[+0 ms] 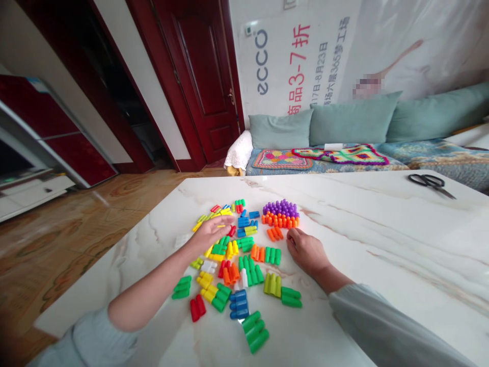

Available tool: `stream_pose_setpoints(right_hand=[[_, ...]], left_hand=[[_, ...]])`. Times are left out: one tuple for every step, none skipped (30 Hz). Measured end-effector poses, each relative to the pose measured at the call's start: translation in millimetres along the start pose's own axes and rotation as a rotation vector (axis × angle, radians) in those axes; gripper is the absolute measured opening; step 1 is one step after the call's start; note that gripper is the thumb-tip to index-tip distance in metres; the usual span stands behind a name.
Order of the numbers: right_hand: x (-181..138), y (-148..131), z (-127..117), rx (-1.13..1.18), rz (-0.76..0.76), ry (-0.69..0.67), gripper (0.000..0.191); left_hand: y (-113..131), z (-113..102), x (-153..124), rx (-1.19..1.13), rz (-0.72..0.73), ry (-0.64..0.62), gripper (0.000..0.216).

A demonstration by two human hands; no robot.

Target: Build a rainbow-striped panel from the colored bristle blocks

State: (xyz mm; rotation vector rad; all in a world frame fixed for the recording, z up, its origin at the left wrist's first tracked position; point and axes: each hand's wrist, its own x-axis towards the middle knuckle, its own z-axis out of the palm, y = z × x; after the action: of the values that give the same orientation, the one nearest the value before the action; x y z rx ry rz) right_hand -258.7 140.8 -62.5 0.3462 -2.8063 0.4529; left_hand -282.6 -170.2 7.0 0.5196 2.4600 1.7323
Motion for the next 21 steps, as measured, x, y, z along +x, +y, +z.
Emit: stream_pose_setpoints(right_hand=[[0.0,-0.3,-0.1,0.001,0.001,0.003,0.020],[0.1,-0.7,-0.4,0.002,0.001,0.006,0.021],[0.1,-1.1,-0.7,0.005,0.001,0.008,0.021],[0.2,-1.4,-0.9,0.009,0.001,0.007,0.021],[0.2,-1.6,-1.2,0.014,0.002,0.006,0.021],[0.3,-1.7,-1.3,0.019,0.002,0.005,0.020],[0.2,-1.6,-1.3,0.024,0.003,0.005,0.020],[0.2,-1.3,-1.2,0.029,0.004,0.004,0.020],[0.2,-1.0,-1.0,0.032,0.006,0.005,0.020],[0.1,-0.6,-0.7,0.035,0.007,0.007,0.020],[0.1,-0.2,-0.4,0.038,0.007,0.008,0.020],[0.1,0.0,-0.2,0.040,0.007,0.009,0.020],[0.2,0.0,-0.1,0.041,0.006,0.007,0.019],[0.3,-0.1,-0.1,0.042,0.006,0.005,0.019],[0.4,-0.5,-0.3,0.041,0.008,0.003,0.019],[0.5,-1.0,-0.6,0.041,0.009,0.002,0.019],[0.6,-1.6,-0.9,0.039,0.011,0.002,0.019],[0.7,-2.1,-1.3,0.038,0.013,0.003,0.020],[0.7,-2.5,-1.7,0.036,0.014,0.003,0.020],[0.8,-2.9,-2.0,0.034,0.015,0.003,0.020],[0.9,-3.1,-2.1,0.033,0.016,0.001,0.020]], left_hand=[[-6.0,-7.7,13.9,0.155,0.009,0.120,0.040],[-13.0,-16.3,28.2,0.342,-0.028,0.235,0.037],[-20.9,-25.1,42.1,0.405,-0.071,0.292,0.037],[-29.2,-33.5,55.1,0.438,-0.109,0.323,0.038],[-37.5,-40.8,66.5,0.471,-0.159,0.350,0.038],[-45.7,-46.8,76.2,0.492,-0.209,0.364,0.037],[-53.3,-51.0,83.9,0.510,-0.249,0.366,0.036],[-60.1,-53.5,89.7,0.524,-0.280,0.361,0.035],[-66.0,-54.6,93.6,0.534,-0.300,0.349,0.033],[-70.7,-54.3,95.9,0.541,-0.312,0.332,0.032],[-74.2,-53.3,96.9,0.543,-0.319,0.314,0.032],[-76.6,-52.0,96.8,0.542,-0.324,0.296,0.034],[-77.8,-50.6,95.9,0.536,-0.328,0.278,0.038],[-78.2,-49.7,94.5,0.528,-0.333,0.260,0.043],[-77.7,-49.4,93.0,0.521,-0.335,0.243,0.047],[-76.5,-49.8,91.7,0.516,-0.336,0.227,0.051],[-74.7,-50.6,90.7,0.516,-0.334,0.214,0.054],[-72.5,-51.5,90.5,0.523,-0.328,0.205,0.055],[-69.9,-52.1,91.0,0.536,-0.317,0.202,0.055],[-67.0,-51.9,92.6,0.554,-0.299,0.202,0.053],[-64.1,-50.4,95.2,0.573,-0.274,0.203,0.050]])
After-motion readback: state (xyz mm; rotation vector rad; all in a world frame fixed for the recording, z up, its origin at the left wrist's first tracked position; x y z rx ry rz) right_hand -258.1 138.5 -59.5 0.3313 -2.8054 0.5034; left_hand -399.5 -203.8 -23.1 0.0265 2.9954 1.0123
